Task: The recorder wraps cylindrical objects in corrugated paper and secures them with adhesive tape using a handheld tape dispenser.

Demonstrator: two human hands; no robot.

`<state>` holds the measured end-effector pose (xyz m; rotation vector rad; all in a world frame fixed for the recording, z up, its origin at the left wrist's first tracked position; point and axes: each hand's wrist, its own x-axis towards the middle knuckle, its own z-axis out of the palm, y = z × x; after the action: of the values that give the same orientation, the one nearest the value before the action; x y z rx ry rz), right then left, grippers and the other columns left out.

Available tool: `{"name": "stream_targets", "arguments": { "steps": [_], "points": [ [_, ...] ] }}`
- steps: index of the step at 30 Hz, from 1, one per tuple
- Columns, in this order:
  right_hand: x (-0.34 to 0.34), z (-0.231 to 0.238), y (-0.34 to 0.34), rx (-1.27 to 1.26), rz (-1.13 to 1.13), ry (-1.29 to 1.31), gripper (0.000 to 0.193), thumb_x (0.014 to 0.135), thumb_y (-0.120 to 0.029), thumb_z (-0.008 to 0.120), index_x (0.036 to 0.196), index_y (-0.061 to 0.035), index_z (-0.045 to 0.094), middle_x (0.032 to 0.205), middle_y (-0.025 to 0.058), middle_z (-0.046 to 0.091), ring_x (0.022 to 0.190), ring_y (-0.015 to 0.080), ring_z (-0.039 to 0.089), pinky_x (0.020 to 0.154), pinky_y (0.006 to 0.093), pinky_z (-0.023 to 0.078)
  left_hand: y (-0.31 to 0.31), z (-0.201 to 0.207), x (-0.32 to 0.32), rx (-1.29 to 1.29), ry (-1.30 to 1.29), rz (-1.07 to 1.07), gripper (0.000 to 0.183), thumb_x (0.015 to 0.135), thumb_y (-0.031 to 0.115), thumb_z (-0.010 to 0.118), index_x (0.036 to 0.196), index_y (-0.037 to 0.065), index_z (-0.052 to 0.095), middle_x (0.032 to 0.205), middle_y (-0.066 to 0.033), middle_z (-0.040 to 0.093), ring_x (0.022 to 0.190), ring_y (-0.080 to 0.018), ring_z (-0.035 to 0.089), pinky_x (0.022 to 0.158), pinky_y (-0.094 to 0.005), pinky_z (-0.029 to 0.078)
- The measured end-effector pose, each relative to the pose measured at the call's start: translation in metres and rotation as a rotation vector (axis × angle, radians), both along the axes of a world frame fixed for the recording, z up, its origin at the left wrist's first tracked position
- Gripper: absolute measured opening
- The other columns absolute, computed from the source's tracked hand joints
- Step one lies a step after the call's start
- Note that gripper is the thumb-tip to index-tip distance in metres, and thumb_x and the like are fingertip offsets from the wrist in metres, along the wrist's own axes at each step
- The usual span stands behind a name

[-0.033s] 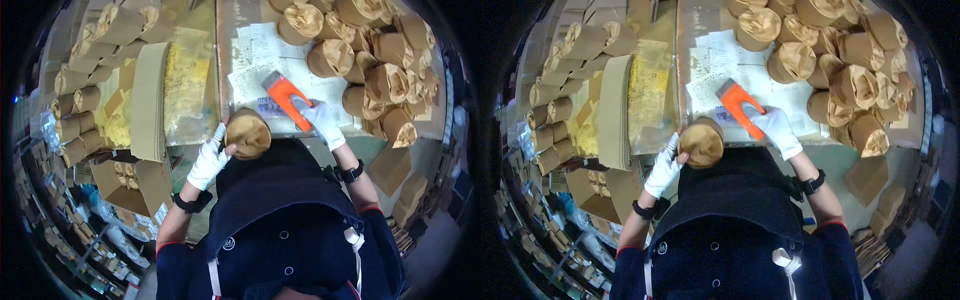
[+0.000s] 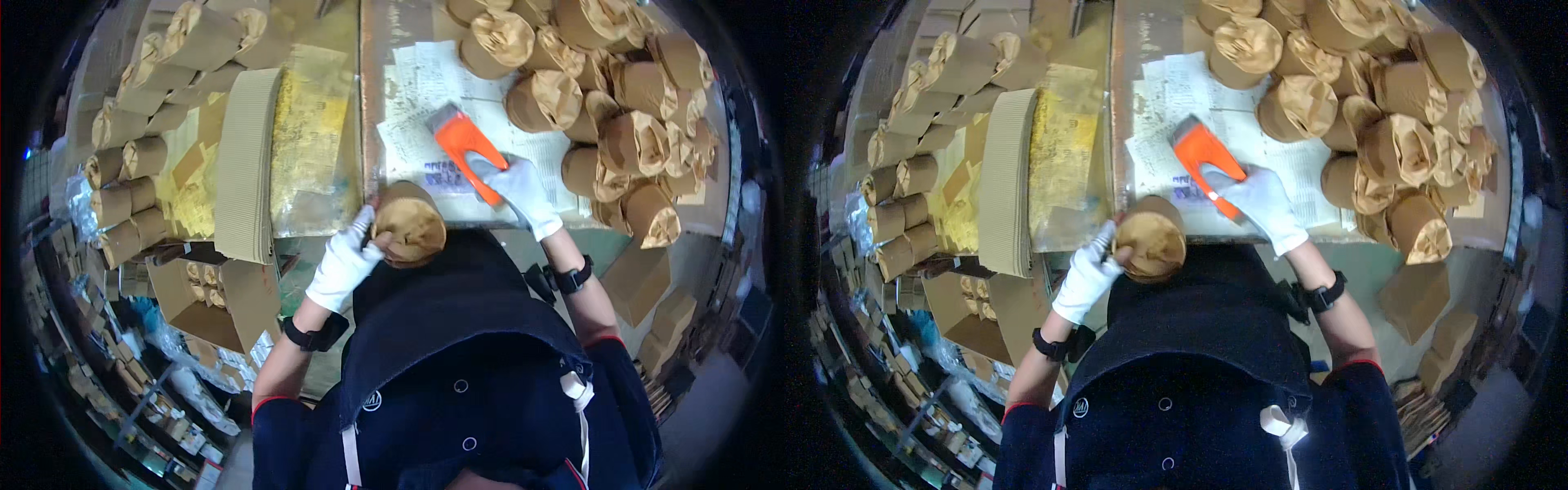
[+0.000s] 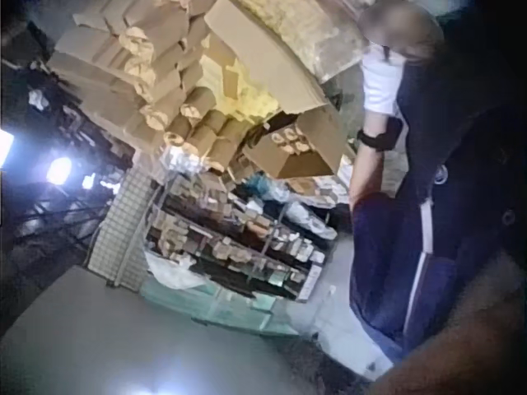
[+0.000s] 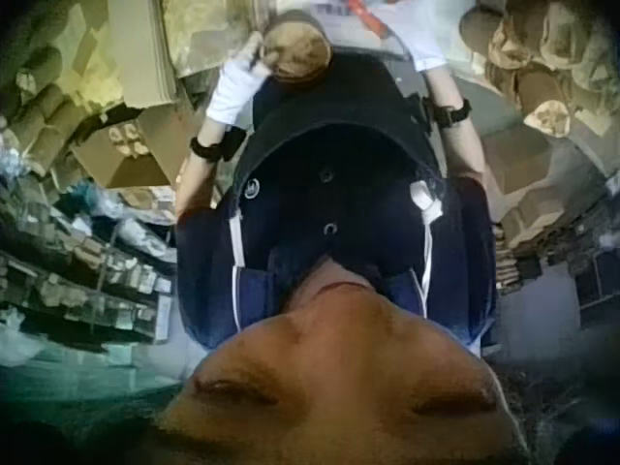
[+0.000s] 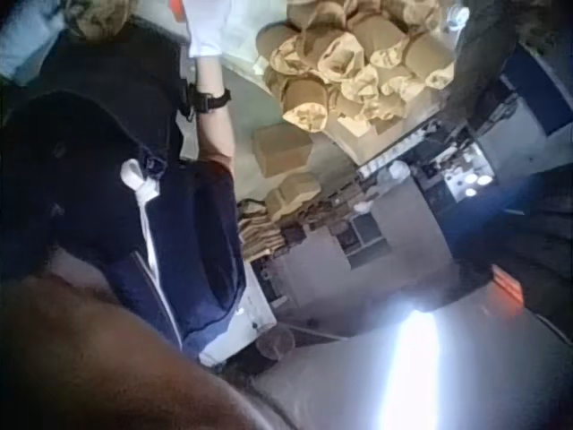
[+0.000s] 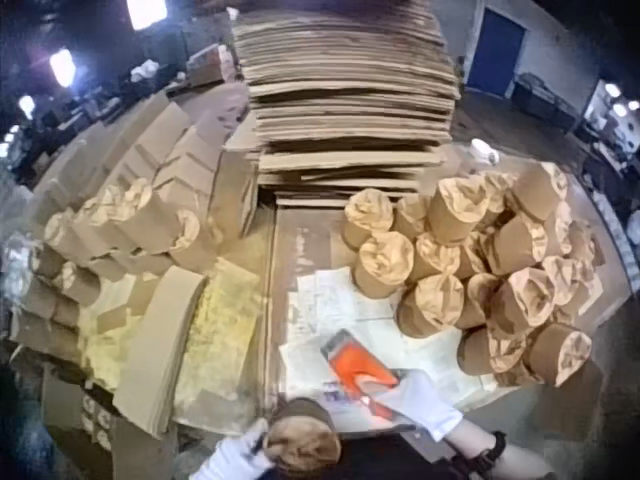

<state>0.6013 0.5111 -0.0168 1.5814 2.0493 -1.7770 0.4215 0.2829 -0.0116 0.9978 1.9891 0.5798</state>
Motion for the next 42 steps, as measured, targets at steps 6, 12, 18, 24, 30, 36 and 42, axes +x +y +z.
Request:
{"name": "stream_targets", "arguments": {
  "steps": [6, 12, 18, 24, 30, 36, 42],
  "points": [
    [-0.132, -0.041, 0.053, 1.074, 0.38, -0.002, 0.049, 0.081, -0.053, 0.069, 0.093, -0.005, 0.068, 0.068, 0.0156, 0.067, 0.064, 0.0334, 0.067, 0.059, 0.0398, 0.053, -0.01, -0.026, -0.01, -0.011, -0.479, 0.341, 0.051, 0.089, 0.013, 0.05, 0.137, -0.003, 0.046, 0.108, -0.0307, 0.065, 0.075, -0.0373, 0.071, 0.066, -0.0454, 0.058],
    [-0.185, -0.091, 0.084, 1.424, 0.421, -0.084, 0.041, 0.077, -0.046, 0.073, 0.092, -0.0095, 0.061, 0.064, 0.0125, 0.065, 0.06, 0.0318, 0.066, 0.06, 0.0443, 0.054, -0.075, 0.011, -0.11, 0.318, -1.049, 0.862, 0.025, 0.091, 0.021, 0.058, 0.101, -0.001, 0.054, 0.09, -0.0174, 0.062, 0.06, -0.0291, 0.067, 0.051, -0.0387, 0.058],
    [-0.19, -0.072, 0.072, 1.265, 0.437, -0.228, 0.041, 0.078, -0.044, 0.072, 0.094, -0.0067, 0.063, 0.072, 0.0149, 0.067, 0.065, 0.0335, 0.067, 0.066, 0.0437, 0.054, -0.112, 0.019, -0.293, 0.336, -0.568, 1.287, 0.025, 0.098, 0.019, 0.04, 0.111, -0.002, 0.043, 0.092, -0.0282, 0.064, 0.078, -0.0381, 0.068, 0.073, -0.0468, 0.061],
    [-0.199, -0.076, 0.069, 1.376, 0.456, -0.202, 0.043, 0.079, -0.048, 0.069, 0.09, -0.0073, 0.06, 0.063, 0.0148, 0.064, 0.059, 0.0336, 0.065, 0.062, 0.0438, 0.053, -0.145, -0.034, -0.421, 0.694, -0.761, 1.261, 0.036, 0.104, 0.025, 0.033, 0.109, -0.007, 0.048, 0.111, -0.0347, 0.062, 0.096, -0.0386, 0.067, 0.086, -0.0401, 0.057],
    [-0.193, -0.083, 0.08, 1.435, 0.469, -0.225, 0.044, 0.079, -0.051, 0.069, 0.088, -0.0076, 0.062, 0.06, 0.0138, 0.062, 0.056, 0.0309, 0.064, 0.06, 0.0426, 0.053, -0.147, -0.058, -0.348, -0.174, 0.085, 0.561, 0.071, 0.085, 0.056, 0.064, 0.125, -0.002, 0.059, 0.113, -0.0174, 0.069, 0.102, -0.0278, 0.066, 0.092, -0.0344, 0.05],
    [-0.199, -0.081, 0.075, 1.374, 0.431, -0.272, 0.045, 0.078, -0.053, 0.07, 0.085, -0.0083, 0.064, 0.062, 0.0131, 0.064, 0.06, 0.0311, 0.065, 0.066, 0.0426, 0.053, -0.135, -0.067, -0.238, -0.305, 0.22, 0.34, 0.108, 0.066, 0.057, 0.082, 0.146, 0.0, 0.037, 0.12, -0.0227, 0.064, 0.109, -0.0337, 0.064, 0.09, -0.0375, 0.051],
    [-0.183, -0.065, 0.066, 1.387, 0.333, 0.023, 0.04, 0.075, -0.041, 0.074, 0.095, -0.0084, 0.06, 0.079, 0.0123, 0.065, 0.069, 0.03, 0.064, 0.06, 0.0419, 0.053, -0.088, -0.078, -0.145, -0.063, 0.316, 0.321, 0.083, 0.082, 0.036, 0.077, 0.146, 0.001, 0.037, 0.104, -0.0175, 0.071, 0.088, -0.0221, 0.069, 0.079, -0.0272, 0.053]
  ]
}}
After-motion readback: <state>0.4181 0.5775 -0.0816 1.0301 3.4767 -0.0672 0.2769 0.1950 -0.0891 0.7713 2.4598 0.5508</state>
